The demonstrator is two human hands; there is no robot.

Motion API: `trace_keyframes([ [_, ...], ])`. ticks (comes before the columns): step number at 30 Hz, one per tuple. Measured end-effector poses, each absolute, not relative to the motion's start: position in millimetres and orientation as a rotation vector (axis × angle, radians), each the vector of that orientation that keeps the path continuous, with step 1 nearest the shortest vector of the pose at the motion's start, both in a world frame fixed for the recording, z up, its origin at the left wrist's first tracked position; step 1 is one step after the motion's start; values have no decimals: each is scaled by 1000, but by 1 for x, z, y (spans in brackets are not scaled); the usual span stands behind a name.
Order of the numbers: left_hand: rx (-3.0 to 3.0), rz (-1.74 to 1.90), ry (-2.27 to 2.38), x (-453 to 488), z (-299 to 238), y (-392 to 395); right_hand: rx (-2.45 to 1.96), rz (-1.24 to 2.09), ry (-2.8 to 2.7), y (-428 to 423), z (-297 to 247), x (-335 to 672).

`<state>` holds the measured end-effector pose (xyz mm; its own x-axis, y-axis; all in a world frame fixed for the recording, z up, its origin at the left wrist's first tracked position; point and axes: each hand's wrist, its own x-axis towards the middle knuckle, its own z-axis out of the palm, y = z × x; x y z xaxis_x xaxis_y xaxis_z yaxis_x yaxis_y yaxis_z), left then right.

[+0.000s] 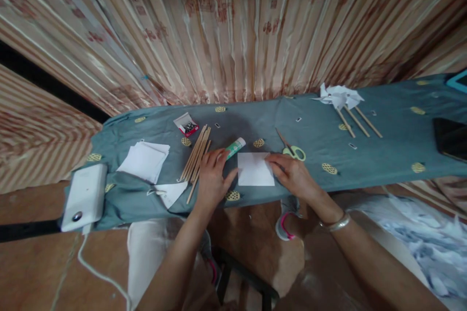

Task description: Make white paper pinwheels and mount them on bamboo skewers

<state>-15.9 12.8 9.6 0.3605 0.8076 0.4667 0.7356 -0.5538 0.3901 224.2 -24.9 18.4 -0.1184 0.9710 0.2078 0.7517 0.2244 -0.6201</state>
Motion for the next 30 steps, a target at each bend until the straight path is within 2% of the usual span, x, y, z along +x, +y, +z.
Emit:
trace_keyframes([
  [3,2612,817,1092,-2,13,-8,-1526,478,-1973,-30,16,225],
  [6,2616,684,968,11,11,-18,-1482,469,-1975,-35,13,226],
  [13,2660,755,883,22,3,-15,-1499,548,-1911,-39,10,228],
  [24,2588,888,874,10,3,-28,-1486,1007,-1857,-52,24,231],
  [30,2482,933,974,3,3,-40,-1493,1034,-1854,-56,26,226],
])
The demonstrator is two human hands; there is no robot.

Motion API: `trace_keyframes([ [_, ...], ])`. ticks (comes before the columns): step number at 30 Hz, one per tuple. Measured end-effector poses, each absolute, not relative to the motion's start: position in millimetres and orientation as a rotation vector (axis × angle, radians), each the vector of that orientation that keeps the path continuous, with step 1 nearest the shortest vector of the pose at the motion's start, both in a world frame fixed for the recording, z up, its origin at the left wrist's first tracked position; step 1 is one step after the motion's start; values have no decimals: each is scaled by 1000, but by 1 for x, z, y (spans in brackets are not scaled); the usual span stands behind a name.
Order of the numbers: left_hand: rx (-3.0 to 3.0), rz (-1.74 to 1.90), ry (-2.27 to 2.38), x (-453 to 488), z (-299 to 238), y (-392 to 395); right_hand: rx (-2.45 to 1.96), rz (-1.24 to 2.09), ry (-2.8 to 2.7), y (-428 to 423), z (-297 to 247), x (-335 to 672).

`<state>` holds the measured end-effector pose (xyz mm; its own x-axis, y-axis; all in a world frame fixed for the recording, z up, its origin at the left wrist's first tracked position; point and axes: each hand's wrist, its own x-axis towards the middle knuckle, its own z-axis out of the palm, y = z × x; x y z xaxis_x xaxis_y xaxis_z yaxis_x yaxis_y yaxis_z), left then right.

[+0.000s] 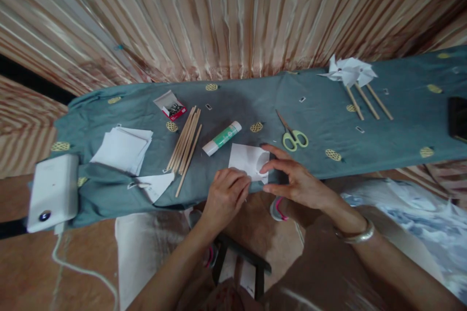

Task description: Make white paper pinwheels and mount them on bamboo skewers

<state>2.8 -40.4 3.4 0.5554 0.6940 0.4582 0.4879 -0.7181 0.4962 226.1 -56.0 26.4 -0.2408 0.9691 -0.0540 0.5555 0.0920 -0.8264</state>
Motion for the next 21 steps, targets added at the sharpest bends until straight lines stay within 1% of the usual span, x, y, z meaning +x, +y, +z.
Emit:
trace_keyframes([
  [9,2354,931,1014,5,2,-45,-1382,963,-1812,-48,13,214],
  [21,2305,936,1023,5,0,-44,-1454,829,-1784,-45,7,204],
])
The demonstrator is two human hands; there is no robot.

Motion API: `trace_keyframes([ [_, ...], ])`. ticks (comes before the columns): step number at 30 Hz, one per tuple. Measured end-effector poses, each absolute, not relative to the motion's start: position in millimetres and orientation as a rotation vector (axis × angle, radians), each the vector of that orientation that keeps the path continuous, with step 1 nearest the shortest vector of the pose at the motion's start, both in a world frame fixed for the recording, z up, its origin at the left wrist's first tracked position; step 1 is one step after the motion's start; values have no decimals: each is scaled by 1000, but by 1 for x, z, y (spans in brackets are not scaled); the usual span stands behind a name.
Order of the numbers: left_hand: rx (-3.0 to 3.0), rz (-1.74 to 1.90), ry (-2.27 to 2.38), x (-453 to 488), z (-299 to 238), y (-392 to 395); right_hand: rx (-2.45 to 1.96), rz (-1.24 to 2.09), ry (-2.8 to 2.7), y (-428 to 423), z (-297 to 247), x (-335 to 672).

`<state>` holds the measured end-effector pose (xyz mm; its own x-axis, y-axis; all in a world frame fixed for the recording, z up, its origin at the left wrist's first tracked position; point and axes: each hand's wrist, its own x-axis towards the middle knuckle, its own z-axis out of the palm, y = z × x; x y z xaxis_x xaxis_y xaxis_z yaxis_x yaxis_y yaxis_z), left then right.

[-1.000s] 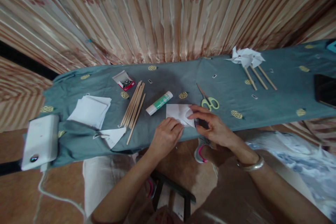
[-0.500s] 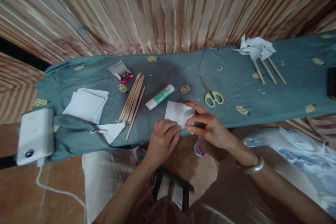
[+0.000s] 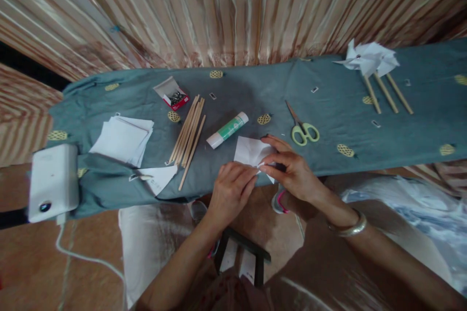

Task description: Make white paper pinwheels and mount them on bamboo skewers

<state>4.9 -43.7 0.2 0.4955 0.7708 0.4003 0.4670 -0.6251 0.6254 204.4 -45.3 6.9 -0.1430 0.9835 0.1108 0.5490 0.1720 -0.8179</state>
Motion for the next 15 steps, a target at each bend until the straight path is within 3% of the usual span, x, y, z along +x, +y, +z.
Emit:
trace_keyframes([
  [15,2289,970,1003,6,-2,-44,-1530,726,-1789,-46,9,197],
])
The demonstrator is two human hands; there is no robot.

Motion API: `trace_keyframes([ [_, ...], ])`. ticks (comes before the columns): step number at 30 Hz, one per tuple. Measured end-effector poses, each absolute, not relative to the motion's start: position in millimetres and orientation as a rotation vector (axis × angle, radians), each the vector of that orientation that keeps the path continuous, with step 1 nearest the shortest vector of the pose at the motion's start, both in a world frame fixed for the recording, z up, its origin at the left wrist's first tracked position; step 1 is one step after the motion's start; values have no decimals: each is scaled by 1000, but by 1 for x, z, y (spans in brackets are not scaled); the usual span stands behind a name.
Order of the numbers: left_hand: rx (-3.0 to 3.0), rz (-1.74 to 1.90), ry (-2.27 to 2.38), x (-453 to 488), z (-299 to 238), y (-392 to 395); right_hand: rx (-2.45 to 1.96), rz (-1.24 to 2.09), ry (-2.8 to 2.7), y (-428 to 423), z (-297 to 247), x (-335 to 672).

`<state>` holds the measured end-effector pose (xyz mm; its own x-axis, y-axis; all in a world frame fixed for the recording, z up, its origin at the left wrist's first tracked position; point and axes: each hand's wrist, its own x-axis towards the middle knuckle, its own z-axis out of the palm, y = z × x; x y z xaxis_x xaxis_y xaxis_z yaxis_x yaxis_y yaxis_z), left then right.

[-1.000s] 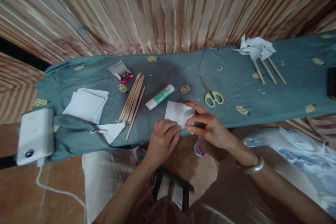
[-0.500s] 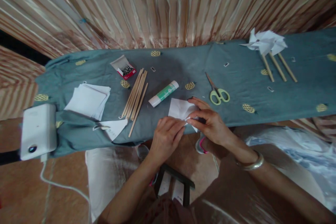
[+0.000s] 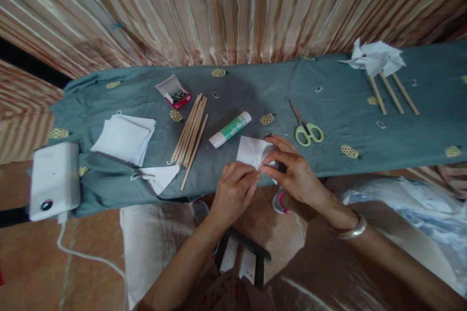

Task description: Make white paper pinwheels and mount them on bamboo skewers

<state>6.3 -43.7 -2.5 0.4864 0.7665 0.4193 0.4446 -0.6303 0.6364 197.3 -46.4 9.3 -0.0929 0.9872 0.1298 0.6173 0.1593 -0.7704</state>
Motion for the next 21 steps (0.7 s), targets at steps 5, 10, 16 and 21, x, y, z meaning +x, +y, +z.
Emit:
trace_keyframes([
  [5,2287,970,1005,7,-3,-42,-1538,729,-1802,-47,10,198],
  [10,2268,972,996,7,-4,-42,-1535,729,-1811,-46,11,198],
  [16,2268,966,984,7,-3,-40,-1536,695,-1834,-47,9,198],
  [21,2263,935,980,7,-1,-39,-1537,683,-1850,-48,8,198],
])
